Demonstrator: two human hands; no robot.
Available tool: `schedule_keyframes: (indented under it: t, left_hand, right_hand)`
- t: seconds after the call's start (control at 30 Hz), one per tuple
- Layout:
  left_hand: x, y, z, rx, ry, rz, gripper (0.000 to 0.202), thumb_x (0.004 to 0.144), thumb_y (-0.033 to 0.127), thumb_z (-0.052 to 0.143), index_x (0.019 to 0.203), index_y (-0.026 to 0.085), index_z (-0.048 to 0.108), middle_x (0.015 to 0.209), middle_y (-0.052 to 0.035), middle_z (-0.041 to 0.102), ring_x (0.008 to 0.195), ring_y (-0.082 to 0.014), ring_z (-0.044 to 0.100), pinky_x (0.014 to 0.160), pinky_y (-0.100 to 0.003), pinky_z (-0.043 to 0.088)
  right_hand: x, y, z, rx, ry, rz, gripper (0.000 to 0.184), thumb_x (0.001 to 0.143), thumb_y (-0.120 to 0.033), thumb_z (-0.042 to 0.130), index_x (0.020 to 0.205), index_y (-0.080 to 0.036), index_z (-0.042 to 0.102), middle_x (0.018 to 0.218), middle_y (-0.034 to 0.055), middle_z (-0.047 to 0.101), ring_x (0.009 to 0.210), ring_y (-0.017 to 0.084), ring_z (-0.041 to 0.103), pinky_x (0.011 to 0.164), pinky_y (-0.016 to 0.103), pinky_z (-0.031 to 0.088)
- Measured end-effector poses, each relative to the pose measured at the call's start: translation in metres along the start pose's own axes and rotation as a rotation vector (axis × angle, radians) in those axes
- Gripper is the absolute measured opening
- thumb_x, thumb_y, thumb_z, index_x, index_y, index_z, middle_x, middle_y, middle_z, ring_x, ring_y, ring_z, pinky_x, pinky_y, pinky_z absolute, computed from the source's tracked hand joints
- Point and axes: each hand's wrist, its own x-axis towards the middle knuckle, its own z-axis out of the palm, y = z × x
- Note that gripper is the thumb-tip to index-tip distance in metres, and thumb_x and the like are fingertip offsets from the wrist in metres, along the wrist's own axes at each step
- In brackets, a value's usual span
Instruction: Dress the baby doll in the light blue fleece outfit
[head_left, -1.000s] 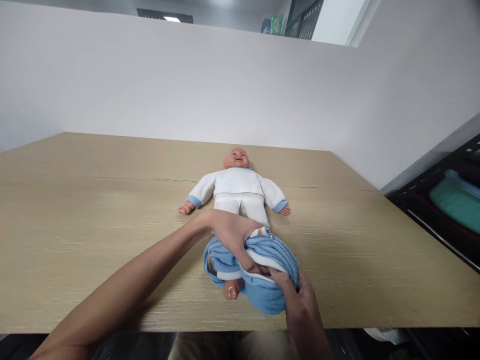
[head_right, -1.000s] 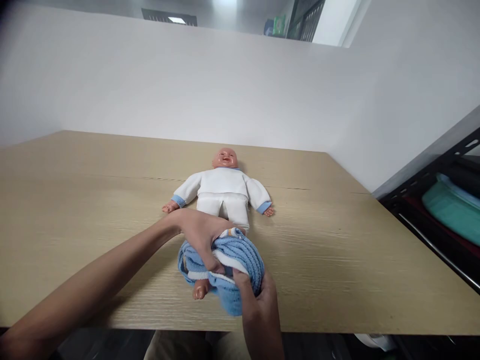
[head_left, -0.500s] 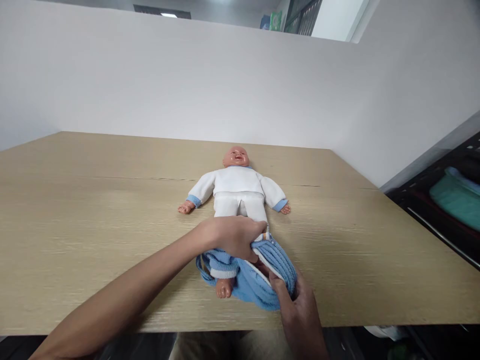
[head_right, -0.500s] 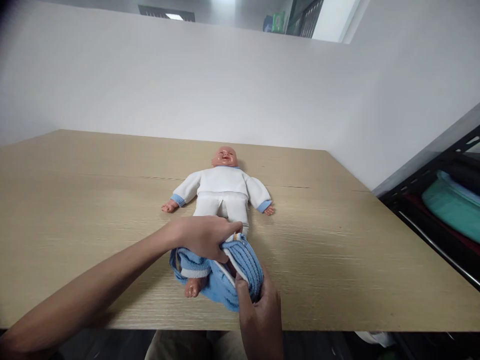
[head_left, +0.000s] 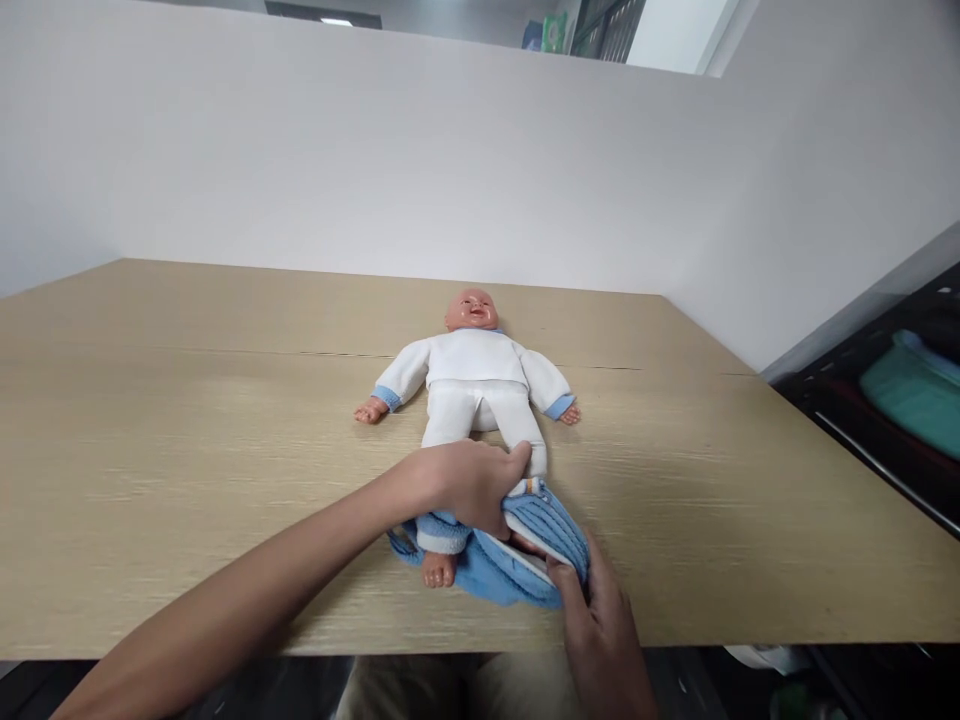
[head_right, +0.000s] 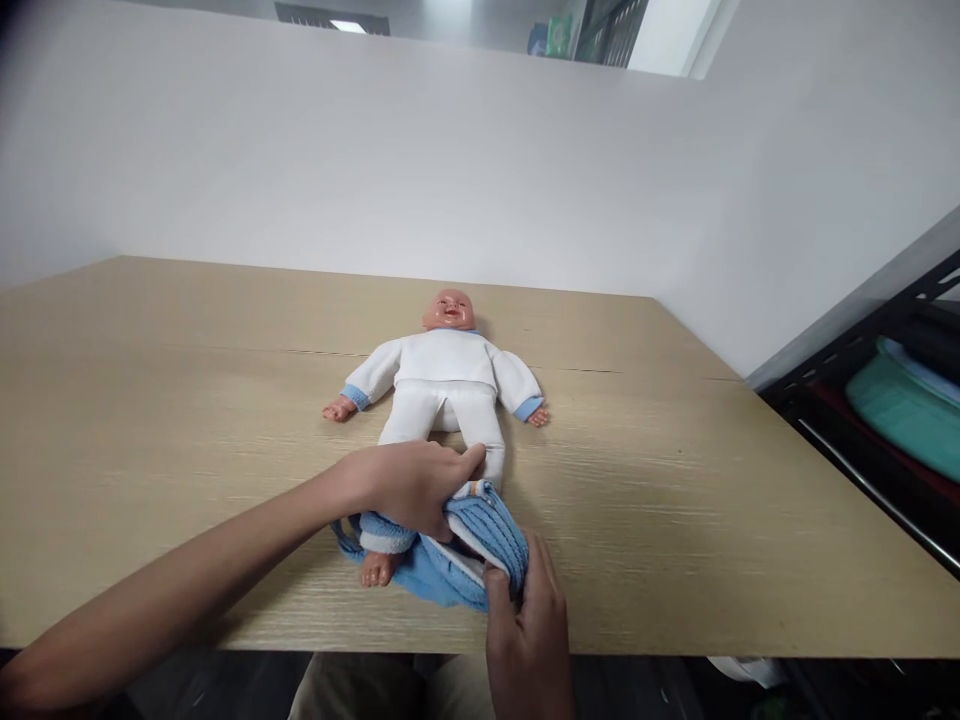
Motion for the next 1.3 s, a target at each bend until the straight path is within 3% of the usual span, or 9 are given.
schedule_keyframes:
  t: [0.2,0.47,0.63,0.77,0.87,1.03,1.1,1.2,1.3]
  left_hand:
    - [-0.010,-0.019,0.009,-0.419,0.135,0.121,0.066,0.075,0.041,0.083,0.127,0.022,0.048,0.114,-0.0080,0.071,0.098,-0.0290,0.071,0.081,-0.035,0.050]
    - [-0.032,-0.020,0.017,-0.767,0.354,0.161,0.055,0.085,0.027,0.077,0.134,0.022,0.052,0.126,-0.0062,0.066,0.113,-0.0263,0.066,0.095,-0.036,0.050]
    - [-0.032,-0.025,0.025,-0.752,0.473,0.216,0.043,0.089,0.023,0.072,0.129,0.021,0.056,0.119,-0.0031,0.064,0.109,-0.0237,0.063,0.096,-0.034,0.048]
    - [-0.036,-0.032,0.031,-0.641,0.481,0.230,0.032,0.095,0.027,0.069,0.125,0.021,0.059,0.118,-0.0044,0.067,0.108,-0.0247,0.062,0.096,-0.034,0.046]
    - [-0.047,-0.041,0.031,-0.483,0.460,0.203,0.044,0.089,0.034,0.079,0.127,0.022,0.061,0.121,-0.0062,0.065,0.115,-0.0288,0.058,0.101,-0.037,0.044]
    - [-0.062,-0.059,0.027,-0.402,0.455,0.211,0.059,0.087,0.057,0.083,0.131,0.023,0.063,0.125,-0.0081,0.065,0.121,-0.0312,0.053,0.108,-0.041,0.040]
    - [-0.062,-0.067,0.028,-0.409,0.490,0.234,0.042,0.090,0.047,0.080,0.121,0.022,0.067,0.121,-0.0073,0.066,0.117,-0.0296,0.055,0.107,-0.041,0.040]
    - [-0.056,-0.078,0.035,-0.508,0.643,0.223,0.023,0.088,0.028,0.073,0.108,0.021,0.065,0.113,-0.0053,0.067,0.112,-0.0267,0.056,0.103,-0.038,0.042]
    - [-0.051,-0.090,0.045,-0.532,0.802,0.103,0.017,0.086,0.024,0.069,0.100,0.020,0.062,0.105,-0.0041,0.065,0.106,-0.0252,0.055,0.099,-0.037,0.043]
  right_hand:
    - [0.008,-0.002,-0.003,0.362,-0.081,0.227,0.045,0.093,-0.047,0.064,0.128,-0.020,0.073,0.122,0.0116,0.079,0.115,0.033,0.072,0.097,0.041,0.060]
    - [0.039,-0.013,0.007,0.552,-0.101,0.090,0.037,0.083,-0.028,0.077,0.116,-0.024,0.061,0.102,0.0024,0.075,0.088,0.021,0.070,0.078,0.029,0.058]
    - [0.056,-0.017,0.001,0.534,-0.164,-0.024,0.051,0.085,-0.019,0.072,0.132,-0.026,0.054,0.114,0.0029,0.074,0.100,0.020,0.071,0.087,0.029,0.057]
    - [0.075,-0.013,-0.012,0.345,-0.276,-0.151,0.035,0.088,-0.018,0.068,0.122,-0.022,0.065,0.105,0.0017,0.074,0.098,0.021,0.070,0.088,0.030,0.055]
    - [0.090,-0.007,-0.024,0.255,-0.410,-0.174,0.031,0.087,-0.022,0.071,0.118,-0.020,0.071,0.103,0.0034,0.076,0.097,0.024,0.071,0.089,0.034,0.057]
    - [0.110,-0.005,-0.044,0.164,-0.412,-0.119,0.076,0.070,-0.035,0.095,0.141,-0.024,0.070,0.145,0.0096,0.071,0.135,0.037,0.064,0.115,0.053,0.049]
    - [0.122,-0.017,-0.045,0.134,-0.474,-0.151,0.067,0.071,-0.037,0.096,0.133,-0.024,0.075,0.132,0.0073,0.076,0.124,0.035,0.067,0.107,0.047,0.054]
    - [0.147,-0.042,-0.033,0.174,-0.572,-0.246,0.028,0.088,-0.048,0.082,0.098,-0.023,0.077,0.086,-0.0003,0.070,0.081,0.021,0.061,0.076,0.031,0.052]
    - [0.169,-0.053,-0.013,0.239,-0.527,-0.303,0.034,0.095,-0.056,0.073,0.085,-0.023,0.069,0.075,-0.0037,0.056,0.072,0.017,0.048,0.069,0.028,0.043]
